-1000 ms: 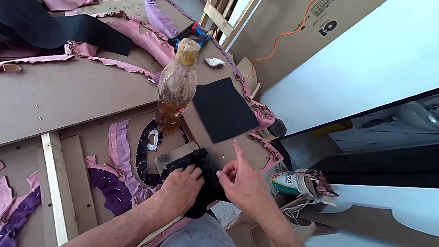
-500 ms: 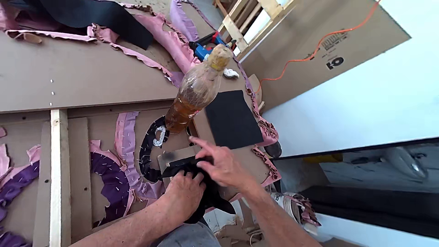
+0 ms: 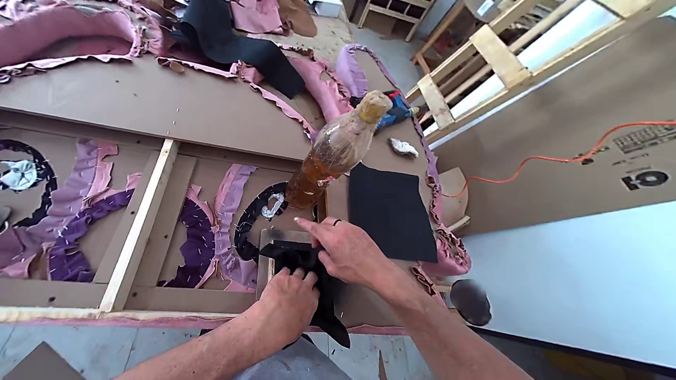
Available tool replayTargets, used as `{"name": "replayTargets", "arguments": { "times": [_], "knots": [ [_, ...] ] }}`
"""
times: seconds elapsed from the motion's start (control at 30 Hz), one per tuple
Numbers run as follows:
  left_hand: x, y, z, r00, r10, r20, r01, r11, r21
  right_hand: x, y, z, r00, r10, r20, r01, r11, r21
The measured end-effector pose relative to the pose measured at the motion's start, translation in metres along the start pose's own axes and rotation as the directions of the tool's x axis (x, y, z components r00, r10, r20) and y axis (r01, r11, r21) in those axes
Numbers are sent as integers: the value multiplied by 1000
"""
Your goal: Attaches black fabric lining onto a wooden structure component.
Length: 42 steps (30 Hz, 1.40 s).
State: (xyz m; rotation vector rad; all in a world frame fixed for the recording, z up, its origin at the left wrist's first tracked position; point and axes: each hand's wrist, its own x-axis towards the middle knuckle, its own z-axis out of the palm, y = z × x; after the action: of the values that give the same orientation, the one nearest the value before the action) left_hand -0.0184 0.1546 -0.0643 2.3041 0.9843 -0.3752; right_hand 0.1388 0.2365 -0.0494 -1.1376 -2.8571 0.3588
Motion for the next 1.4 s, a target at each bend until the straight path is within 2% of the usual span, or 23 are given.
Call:
{"name": "replayTargets", "arguments": {
  "times": [0.07, 0.13, 0.17, 0.27, 0.4, 0.6, 0.67, 0.73, 0.87, 1.03, 1.13, 1.23, 1.4],
  "knots": [
    [2, 1, 2, 1000, -17, -11, 17, 1000, -15, 3, 10, 8, 983, 158, -91, -130, 958, 256],
    [2, 0, 1, 999, -35, -23, 34, 999, -32, 3, 13, 6, 925, 358, -128, -278, 867, 414],
    [2, -1, 2, 998, -37, -45, 35, 998, -42, 0, 11, -1, 895, 430, -119, -349, 841, 413],
    [1, -3, 6, 995, -42, -96, 38, 998, -50, -16, -8, -18, 831, 553, -52, -524, 812, 256],
    [3, -3, 10, 994, -52, -98, 50, 999, -22, -20, -30, -11, 798, 587, 135, -601, 790, 123],
    [8, -3, 13, 991, -60, -122, 54, 997, -52, -27, -29, -2, 699, 706, 115, -715, 687, 131],
    [9, -3, 14, 988, -63, -141, 55, 997, -59, -29, -27, -4, 688, 720, 92, -725, 675, 137],
    [8, -3, 18, 982, -71, -173, 64, 997, -45, -30, -24, -9, 710, 703, 50, -700, 696, 161],
    [10, 0, 28, 962, -94, -256, 92, 996, -18, -22, -27, -19, 747, 656, 105, -663, 723, 193],
    [14, 4, 15, 980, -155, -124, 150, 987, -54, -13, -30, -9, 788, 611, 76, -611, 762, 216],
    [18, 11, 12, 971, -221, -96, 212, 973, -94, -15, -28, -15, 799, 597, 79, -594, 761, 261],
    [16, 13, 20, 958, -238, -157, 222, 968, -115, -14, -29, -14, 777, 618, 119, -629, 751, 201],
    [14, 11, 19, 962, -228, -149, 209, 969, -130, -11, -37, -11, 782, 608, 137, -621, 780, 84]
  ]
}}
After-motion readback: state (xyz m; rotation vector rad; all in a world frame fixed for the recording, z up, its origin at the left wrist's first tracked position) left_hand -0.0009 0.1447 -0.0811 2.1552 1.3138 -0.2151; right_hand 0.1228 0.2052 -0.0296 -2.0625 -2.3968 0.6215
